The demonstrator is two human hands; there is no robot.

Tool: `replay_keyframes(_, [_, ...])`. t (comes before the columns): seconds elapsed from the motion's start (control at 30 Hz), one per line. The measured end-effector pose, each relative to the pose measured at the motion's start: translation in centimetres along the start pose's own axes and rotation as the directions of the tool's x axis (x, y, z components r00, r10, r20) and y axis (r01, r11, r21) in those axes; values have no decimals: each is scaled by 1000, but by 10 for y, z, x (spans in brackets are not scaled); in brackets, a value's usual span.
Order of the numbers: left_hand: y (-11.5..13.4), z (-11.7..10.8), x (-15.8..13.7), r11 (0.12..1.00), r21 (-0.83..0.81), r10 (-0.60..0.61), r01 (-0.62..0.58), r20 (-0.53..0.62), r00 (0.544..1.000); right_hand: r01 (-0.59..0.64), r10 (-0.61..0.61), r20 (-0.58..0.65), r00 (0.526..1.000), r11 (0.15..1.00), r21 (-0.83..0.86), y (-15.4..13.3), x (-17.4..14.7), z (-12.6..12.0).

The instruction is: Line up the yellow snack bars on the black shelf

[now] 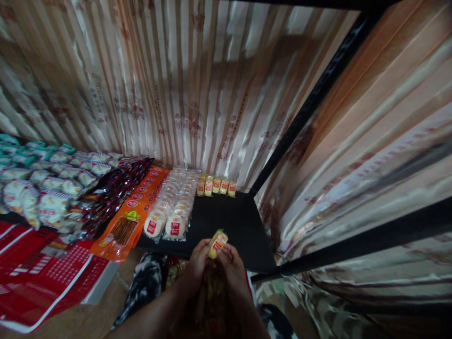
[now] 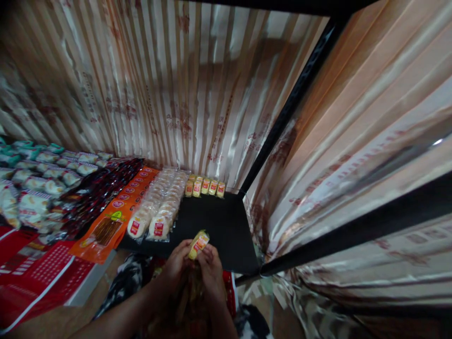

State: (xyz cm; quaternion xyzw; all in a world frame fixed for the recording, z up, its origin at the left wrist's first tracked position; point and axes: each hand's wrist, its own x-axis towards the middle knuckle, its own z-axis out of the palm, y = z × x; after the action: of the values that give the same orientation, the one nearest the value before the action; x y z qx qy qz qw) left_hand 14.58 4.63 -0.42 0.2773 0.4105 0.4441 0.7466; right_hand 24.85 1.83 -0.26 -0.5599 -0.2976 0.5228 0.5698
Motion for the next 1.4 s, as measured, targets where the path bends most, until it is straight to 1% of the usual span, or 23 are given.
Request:
replay_keyframes(0.1, [4,8,19,986,167,38,-24,-82,996,39,-39,-109,993,999,-1,-2,23,2])
replay_keyframes(0.17, [7,12,34,946,322,91,-39,-148,985,66,-69,-160,985,998,-23,-4,41,4])
replay_keyframes(0.23, [12,16,48,874,482,182,-65,-202,962,100,-111,-188,976,993,-66,-8,60,5])
replay_keyframes(0.3, [18,21,59,782,613,310,-115,-222,924,147,-171,-199,965,980,-134,-11,79,5])
replay_keyframes(0.33, [21,23,64,735,662,372,-146,-214,903,171,-204,-198,959,970,-173,-13,89,5])
replay_keyframes(0.4, [27,29,74,654,723,468,-222,-156,870,214,-265,-181,947,942,-258,-17,109,5])
replay_keyframes(0.43, [30,33,79,627,735,489,-259,-113,865,232,-292,-170,941,924,-303,-20,119,5])
replay_keyframes(0.5, [35,40,90,607,733,490,-308,-40,871,249,-332,-155,930,883,-397,-24,140,5])
replay_keyframes(0.6, [41,49,108,609,726,445,-319,20,895,258,-380,-151,912,821,-510,-31,167,7])
replay_keyframes(0.73, [47,54,131,594,743,403,-308,57,913,293,-432,-124,893,769,-568,-38,195,13])
replay_keyframes(0.87, [50,56,150,626,722,395,-296,34,918,292,-450,-135,883,751,-592,-40,214,18])
replay_keyframes(1.0, [54,57,162,651,710,383,-271,1,924,262,-432,-156,888,756,-600,-40,223,23])
replay_keyframes(1.17, [58,54,169,650,705,399,-285,2,917,225,-440,-190,878,728,-647,-37,224,28])
replay_keyframes(1.23, [58,52,171,643,713,401,-280,-2,916,251,-474,-179,862,706,-662,-34,224,28])
replay_keyframes(1.37, [54,49,177,654,702,410,-283,-14,912,334,-584,-145,798,630,-701,-28,223,28])
replay_keyframes(1.4, [53,48,178,657,699,415,-284,-21,909,343,-590,-140,795,628,-698,-27,222,28])
